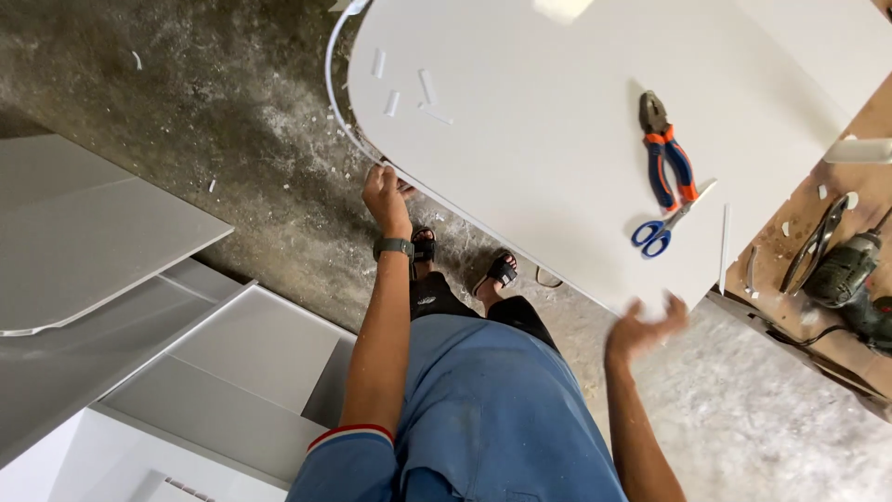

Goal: Applying and trimming white edge banding on a curved cabinet panel in a workshop.

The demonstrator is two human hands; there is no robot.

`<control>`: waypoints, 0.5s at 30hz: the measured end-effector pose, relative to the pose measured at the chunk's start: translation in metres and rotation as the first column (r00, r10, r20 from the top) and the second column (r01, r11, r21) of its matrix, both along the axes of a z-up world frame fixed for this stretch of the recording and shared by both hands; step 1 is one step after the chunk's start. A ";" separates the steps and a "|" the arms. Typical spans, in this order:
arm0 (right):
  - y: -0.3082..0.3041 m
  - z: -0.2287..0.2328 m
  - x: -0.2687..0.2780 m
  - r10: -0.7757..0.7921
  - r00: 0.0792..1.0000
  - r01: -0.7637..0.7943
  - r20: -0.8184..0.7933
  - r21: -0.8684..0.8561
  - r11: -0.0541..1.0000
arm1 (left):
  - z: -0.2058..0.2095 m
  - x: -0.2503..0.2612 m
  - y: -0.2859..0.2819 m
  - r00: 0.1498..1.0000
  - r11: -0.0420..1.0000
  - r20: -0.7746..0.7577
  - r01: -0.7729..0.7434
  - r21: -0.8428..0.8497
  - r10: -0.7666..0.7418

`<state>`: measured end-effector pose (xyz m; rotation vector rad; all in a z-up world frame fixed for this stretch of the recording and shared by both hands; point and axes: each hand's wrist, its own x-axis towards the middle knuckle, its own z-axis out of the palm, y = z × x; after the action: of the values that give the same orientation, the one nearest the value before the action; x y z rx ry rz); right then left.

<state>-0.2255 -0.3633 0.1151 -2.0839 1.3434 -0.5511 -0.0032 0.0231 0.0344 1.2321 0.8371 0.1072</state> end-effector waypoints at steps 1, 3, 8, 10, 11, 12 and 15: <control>0.022 -0.001 0.019 0.347 0.935 -0.352 -0.065 -0.075 0.933 | 0.003 0.000 0.008 1.000 1.000 0.028 0.005 0.016 -0.005; 0.064 -0.005 0.073 0.655 0.739 -0.673 -0.158 -0.134 0.727 | 0.016 0.008 0.016 0.998 1.000 0.062 -0.010 0.018 0.009; 0.170 -0.009 0.189 0.813 0.478 -0.818 -0.333 0.169 0.550 | 0.030 0.019 0.037 0.995 0.998 -0.087 0.057 0.024 -0.055; 0.175 -0.018 0.192 0.797 0.431 -0.818 -0.424 0.189 0.543 | 0.028 0.019 0.041 0.996 0.997 -0.044 0.074 -0.022 -0.075; 0.177 -0.022 0.195 0.775 0.382 -0.815 -0.503 0.211 0.539 | 0.027 0.020 0.042 0.995 0.994 0.004 0.096 -0.060 -0.096; 0.174 -0.025 0.193 0.771 0.382 -0.814 -0.510 0.209 0.542 | 0.025 0.021 0.044 0.995 0.993 0.002 0.097 -0.068 -0.097; 0.166 -0.031 0.191 0.786 0.346 -0.836 -0.513 0.212 0.506 | 0.020 0.022 0.047 0.992 0.993 0.049 0.113 -0.026 -0.112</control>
<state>-0.0349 -0.1969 0.0842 -2.7454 0.2902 0.5106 0.0193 0.0701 0.0549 1.2422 0.7236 0.0329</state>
